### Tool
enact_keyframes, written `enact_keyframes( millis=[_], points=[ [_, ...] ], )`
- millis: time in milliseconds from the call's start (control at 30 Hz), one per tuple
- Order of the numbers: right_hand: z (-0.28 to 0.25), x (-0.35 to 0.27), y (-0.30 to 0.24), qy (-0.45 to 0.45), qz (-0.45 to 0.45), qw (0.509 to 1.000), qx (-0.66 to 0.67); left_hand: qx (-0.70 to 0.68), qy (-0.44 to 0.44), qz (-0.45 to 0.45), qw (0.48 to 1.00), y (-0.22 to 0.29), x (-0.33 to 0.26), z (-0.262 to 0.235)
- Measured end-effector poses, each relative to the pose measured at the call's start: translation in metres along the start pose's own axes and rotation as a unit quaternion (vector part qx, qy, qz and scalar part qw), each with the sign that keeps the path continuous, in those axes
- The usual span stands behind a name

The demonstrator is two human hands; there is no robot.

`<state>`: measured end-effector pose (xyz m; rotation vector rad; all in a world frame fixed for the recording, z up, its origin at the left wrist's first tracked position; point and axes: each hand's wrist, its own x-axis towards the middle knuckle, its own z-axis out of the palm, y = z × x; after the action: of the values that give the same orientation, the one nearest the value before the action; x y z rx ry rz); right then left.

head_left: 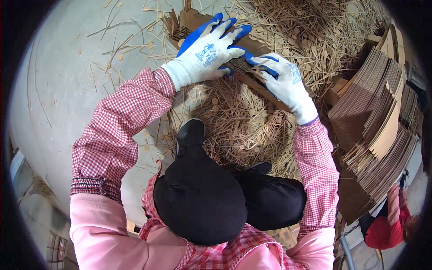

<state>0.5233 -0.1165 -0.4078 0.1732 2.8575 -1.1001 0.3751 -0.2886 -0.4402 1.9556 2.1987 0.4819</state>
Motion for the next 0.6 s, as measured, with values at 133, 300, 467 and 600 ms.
enact_keyframes(
  millis=[133,300,467,600],
  points=[
    [0.008,0.001,0.008,0.019,-0.006,1.0,0.017,-0.001,-0.004,-0.003,1.0,0.0,0.0,0.0],
    [0.015,0.003,0.005,0.077,0.006,0.995,0.06,-0.003,-0.002,-0.003,1.0,-0.001,0.002,0.002],
    [0.02,0.003,0.003,0.081,-0.042,0.995,0.033,-0.01,0.007,0.0,1.0,-0.002,-0.001,0.002],
    [0.035,0.001,0.0,0.167,-0.01,0.984,0.059,0.001,0.005,-0.005,1.0,-0.002,-0.001,0.002]
  ],
)
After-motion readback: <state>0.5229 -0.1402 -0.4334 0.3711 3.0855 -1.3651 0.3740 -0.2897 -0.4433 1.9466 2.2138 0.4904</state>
